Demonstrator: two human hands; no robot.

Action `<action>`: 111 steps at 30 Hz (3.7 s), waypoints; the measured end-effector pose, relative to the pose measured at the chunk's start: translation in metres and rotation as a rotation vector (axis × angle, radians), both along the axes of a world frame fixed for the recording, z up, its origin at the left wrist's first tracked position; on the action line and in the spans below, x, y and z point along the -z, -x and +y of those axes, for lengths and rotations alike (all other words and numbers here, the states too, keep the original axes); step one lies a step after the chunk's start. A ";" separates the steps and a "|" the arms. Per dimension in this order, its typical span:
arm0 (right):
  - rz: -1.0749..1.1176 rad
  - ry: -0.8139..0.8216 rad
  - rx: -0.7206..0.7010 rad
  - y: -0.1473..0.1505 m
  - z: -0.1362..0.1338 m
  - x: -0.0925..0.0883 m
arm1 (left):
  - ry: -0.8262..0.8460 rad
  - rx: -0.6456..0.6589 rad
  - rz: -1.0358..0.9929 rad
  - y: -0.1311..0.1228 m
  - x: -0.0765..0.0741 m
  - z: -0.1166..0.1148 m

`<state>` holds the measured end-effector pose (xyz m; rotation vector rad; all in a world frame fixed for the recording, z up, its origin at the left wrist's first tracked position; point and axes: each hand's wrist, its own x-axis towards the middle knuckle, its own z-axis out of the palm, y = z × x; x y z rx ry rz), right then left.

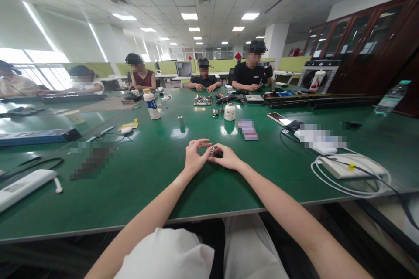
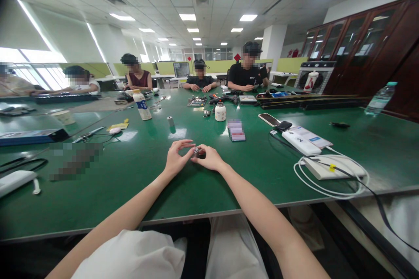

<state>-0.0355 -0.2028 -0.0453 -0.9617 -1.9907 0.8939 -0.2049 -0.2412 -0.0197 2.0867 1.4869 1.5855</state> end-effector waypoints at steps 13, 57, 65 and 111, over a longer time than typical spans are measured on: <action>-0.026 -0.007 0.017 0.000 -0.003 -0.005 | 0.156 -0.263 0.026 0.018 0.014 0.014; -0.017 0.002 -0.002 -0.001 0.000 -0.001 | -0.050 0.007 0.045 0.001 0.001 0.000; -0.015 -0.004 0.007 -0.001 0.000 0.000 | -0.045 -0.012 0.036 0.002 0.000 0.000; -0.144 -0.103 0.070 -0.001 -0.002 -0.004 | -0.073 0.025 -0.022 -0.003 0.002 0.001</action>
